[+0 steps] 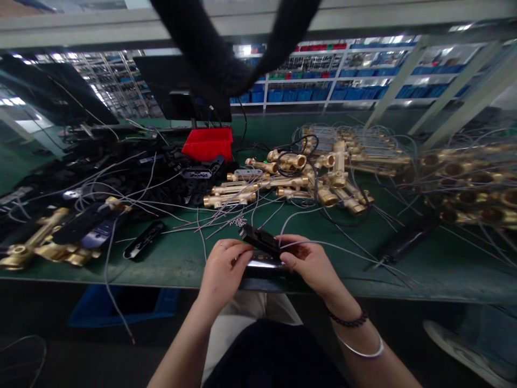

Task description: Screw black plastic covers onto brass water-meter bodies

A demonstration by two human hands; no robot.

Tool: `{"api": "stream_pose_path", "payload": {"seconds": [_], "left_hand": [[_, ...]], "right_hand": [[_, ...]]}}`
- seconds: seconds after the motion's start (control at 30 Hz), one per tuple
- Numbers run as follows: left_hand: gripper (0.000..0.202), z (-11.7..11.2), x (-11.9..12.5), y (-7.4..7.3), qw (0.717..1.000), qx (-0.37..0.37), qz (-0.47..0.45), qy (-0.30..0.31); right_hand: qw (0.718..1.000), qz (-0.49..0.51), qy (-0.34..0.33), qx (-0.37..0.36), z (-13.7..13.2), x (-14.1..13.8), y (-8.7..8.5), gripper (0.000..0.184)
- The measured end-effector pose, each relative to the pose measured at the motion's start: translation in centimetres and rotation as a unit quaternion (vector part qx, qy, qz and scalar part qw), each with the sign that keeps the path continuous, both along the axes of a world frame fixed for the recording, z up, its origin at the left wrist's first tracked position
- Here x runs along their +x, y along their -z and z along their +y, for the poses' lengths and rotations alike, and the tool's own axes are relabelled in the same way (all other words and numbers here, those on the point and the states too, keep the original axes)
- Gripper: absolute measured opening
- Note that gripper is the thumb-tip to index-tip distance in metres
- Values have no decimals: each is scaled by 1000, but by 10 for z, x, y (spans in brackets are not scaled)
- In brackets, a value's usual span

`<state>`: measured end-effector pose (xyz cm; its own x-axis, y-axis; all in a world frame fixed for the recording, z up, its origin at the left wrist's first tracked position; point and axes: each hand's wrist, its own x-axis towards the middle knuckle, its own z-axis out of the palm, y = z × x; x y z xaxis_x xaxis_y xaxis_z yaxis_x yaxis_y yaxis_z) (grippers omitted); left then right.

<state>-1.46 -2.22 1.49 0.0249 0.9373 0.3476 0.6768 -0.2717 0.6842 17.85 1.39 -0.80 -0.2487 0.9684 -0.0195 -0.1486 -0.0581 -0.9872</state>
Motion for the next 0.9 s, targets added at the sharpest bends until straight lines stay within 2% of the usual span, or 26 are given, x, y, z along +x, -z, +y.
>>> {"api": "stream_pose_path", "payload": {"seconds": [0.13,0.23,0.33,0.4,0.47,0.57,0.63,0.7,0.9], "left_hand": [[13,-3,-9,6,999,-4,-32,-11],[13,-1,-7,13,999,-3,-33,-15],[8,2,-5,17,997,12,-54,-45],[33,3,-6,17,995,49,-61,-57],[45,3,-8,15,997,77,-29,-4],[40,4,-9,11,993,68,32,95],[37,5,-10,9,993,51,39,98],[36,5,-10,9,995,37,30,85],[39,7,-18,10,996,11,-9,85]], "right_hand": [[998,-49,-6,50,1,3,2,32],[987,-107,-28,117,2,7,-1,29],[979,-140,-38,142,3,9,-3,28],[978,-140,-41,146,4,9,-2,27],[982,-114,-47,144,5,9,-1,27],[986,-63,-92,125,7,11,1,31],[984,-47,-127,114,8,14,0,31],[982,-52,-133,127,8,15,-2,28],[963,-170,-43,203,4,8,-5,18]]}}
